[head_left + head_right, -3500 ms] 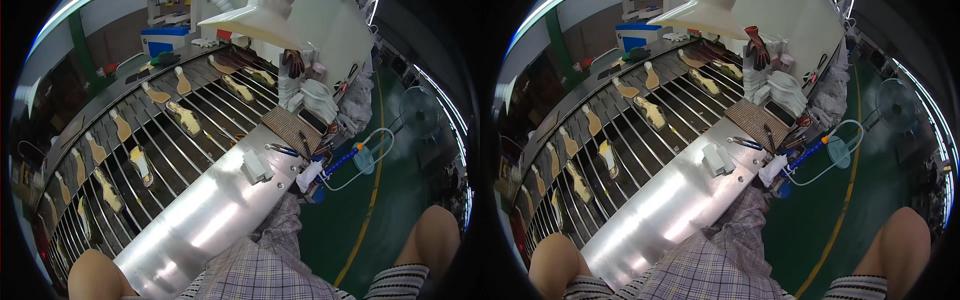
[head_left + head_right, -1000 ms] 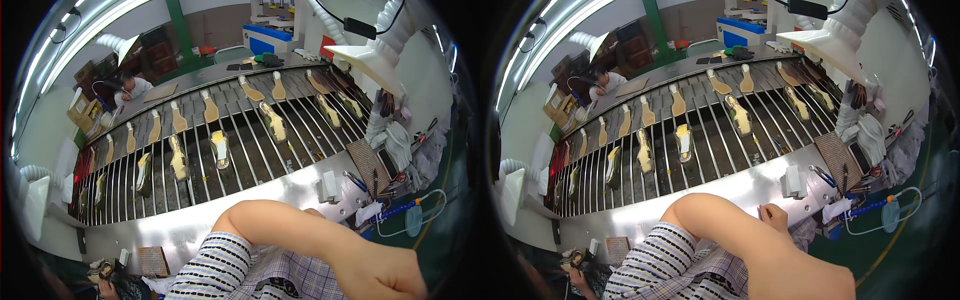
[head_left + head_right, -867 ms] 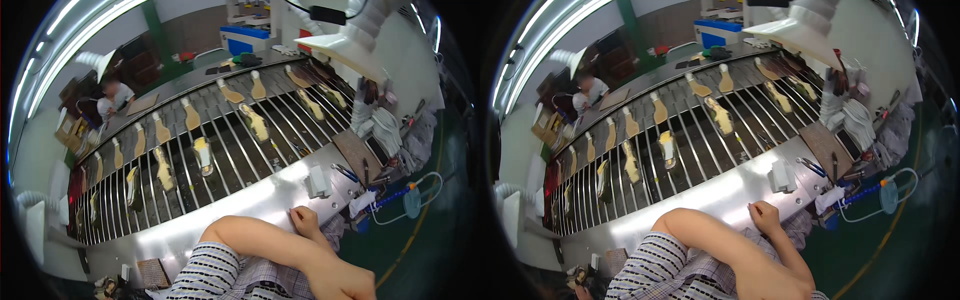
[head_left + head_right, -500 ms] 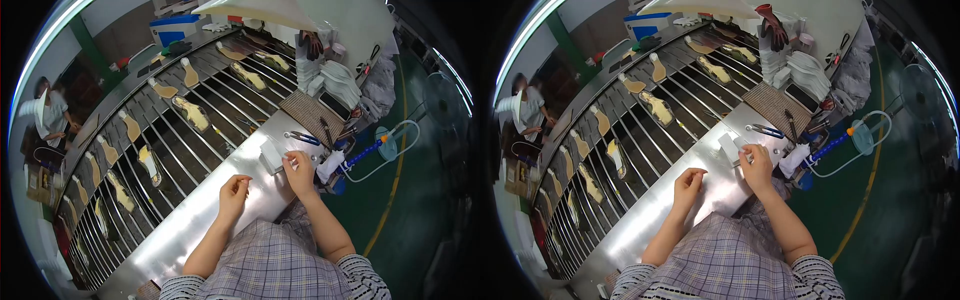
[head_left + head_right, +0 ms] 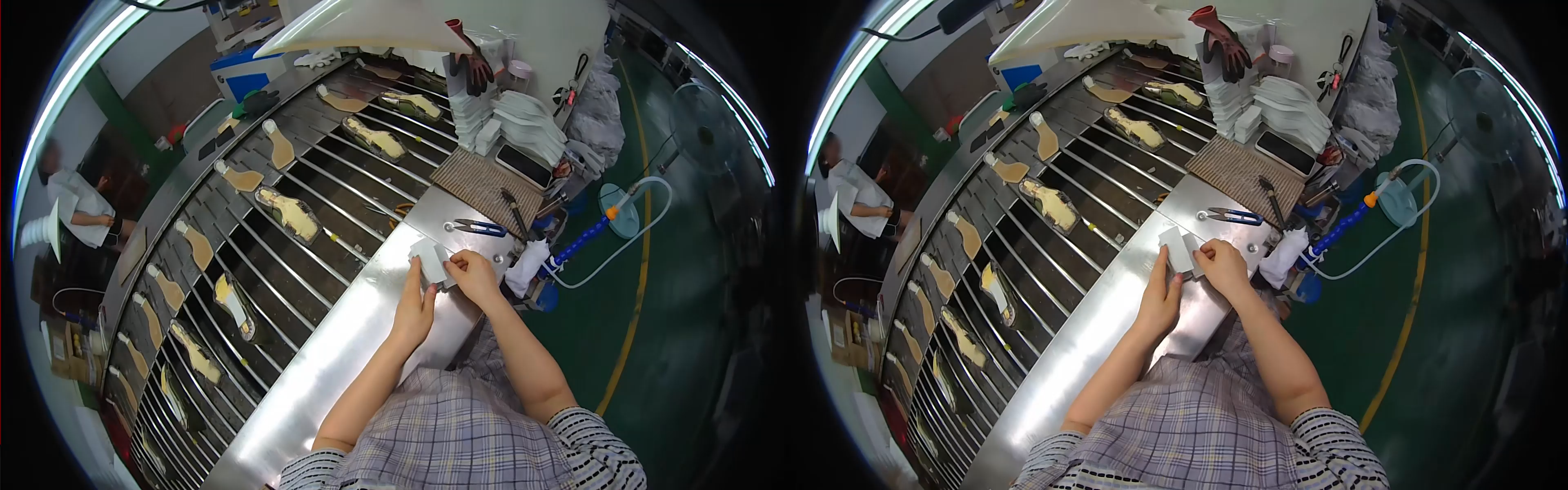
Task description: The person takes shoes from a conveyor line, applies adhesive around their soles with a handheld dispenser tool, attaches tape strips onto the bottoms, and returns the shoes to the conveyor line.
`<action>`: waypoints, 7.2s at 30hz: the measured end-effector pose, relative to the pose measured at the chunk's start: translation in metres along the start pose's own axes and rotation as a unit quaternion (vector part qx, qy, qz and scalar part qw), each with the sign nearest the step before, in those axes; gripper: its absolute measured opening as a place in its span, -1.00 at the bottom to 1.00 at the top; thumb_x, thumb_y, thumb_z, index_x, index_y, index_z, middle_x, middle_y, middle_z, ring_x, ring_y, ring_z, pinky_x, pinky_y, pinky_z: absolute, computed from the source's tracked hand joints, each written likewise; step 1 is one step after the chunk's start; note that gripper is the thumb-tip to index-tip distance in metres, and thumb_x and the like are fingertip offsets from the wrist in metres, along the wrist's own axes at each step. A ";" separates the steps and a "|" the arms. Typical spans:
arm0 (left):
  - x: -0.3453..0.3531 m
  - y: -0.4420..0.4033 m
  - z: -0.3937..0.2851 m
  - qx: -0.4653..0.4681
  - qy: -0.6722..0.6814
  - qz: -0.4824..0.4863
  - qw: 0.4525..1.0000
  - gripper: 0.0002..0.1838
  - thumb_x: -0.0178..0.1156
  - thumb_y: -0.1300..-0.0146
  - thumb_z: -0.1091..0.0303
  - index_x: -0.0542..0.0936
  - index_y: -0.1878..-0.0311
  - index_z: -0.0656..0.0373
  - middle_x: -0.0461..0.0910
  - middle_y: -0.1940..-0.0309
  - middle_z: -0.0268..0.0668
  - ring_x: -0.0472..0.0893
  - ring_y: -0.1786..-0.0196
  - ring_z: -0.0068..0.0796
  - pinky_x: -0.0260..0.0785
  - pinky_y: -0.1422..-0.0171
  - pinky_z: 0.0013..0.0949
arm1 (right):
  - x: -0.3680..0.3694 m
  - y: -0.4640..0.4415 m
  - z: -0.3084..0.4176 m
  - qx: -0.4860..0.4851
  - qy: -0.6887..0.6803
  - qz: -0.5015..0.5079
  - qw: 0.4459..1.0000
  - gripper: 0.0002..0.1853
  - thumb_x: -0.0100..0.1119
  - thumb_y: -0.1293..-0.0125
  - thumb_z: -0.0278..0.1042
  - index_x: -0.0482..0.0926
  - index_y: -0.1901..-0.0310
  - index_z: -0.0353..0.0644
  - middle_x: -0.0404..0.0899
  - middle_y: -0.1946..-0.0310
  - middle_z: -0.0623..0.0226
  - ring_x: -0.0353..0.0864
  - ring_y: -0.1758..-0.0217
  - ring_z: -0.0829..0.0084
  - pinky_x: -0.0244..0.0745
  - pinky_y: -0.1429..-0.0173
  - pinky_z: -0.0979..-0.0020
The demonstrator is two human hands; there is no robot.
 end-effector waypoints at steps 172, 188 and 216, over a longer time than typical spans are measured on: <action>0.054 0.206 -0.071 -0.006 0.058 -0.175 0.983 -0.79 0.10 -0.35 0.34 0.70 0.16 0.19 0.63 0.23 -0.23 0.52 0.00 -0.34 0.34 -0.08 -0.39 | -0.130 0.131 -0.148 0.232 -0.779 -0.283 0.509 -0.41 -0.13 -0.38 0.20 0.49 0.30 -0.32 0.50 0.48 0.30 0.42 0.54 0.55 0.27 0.56 0.57; 0.037 0.204 -0.070 -0.008 -0.021 -0.197 0.980 -0.73 0.08 -0.35 0.31 0.70 0.27 0.25 0.63 0.25 -0.14 0.53 -0.02 -0.28 0.31 -0.15 -0.32 | -0.141 0.096 -0.170 0.280 -0.799 -0.362 0.390 -0.47 -0.27 -0.42 -0.02 0.45 0.16 -0.46 0.59 0.35 0.16 0.62 0.39 0.36 0.67 0.25 0.43; 0.048 0.190 -0.075 0.038 -0.348 -0.156 0.924 -0.70 0.11 -0.21 0.38 0.57 -0.02 0.12 0.47 -0.14 -0.17 0.32 -0.30 -0.06 0.00 -0.44 0.01 | -0.130 0.166 -0.111 0.031 -0.495 -0.110 0.861 -0.77 0.07 -0.35 -0.32 0.59 0.13 -0.31 0.57 0.38 0.34 0.45 0.45 0.64 0.32 0.39 0.62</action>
Point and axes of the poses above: each hand's wrist, its own y-axis away from the middle knuckle, its own x-axis out of the palm, z = x × y, the point moved 5 cm from there along -y, towards the middle knuckle
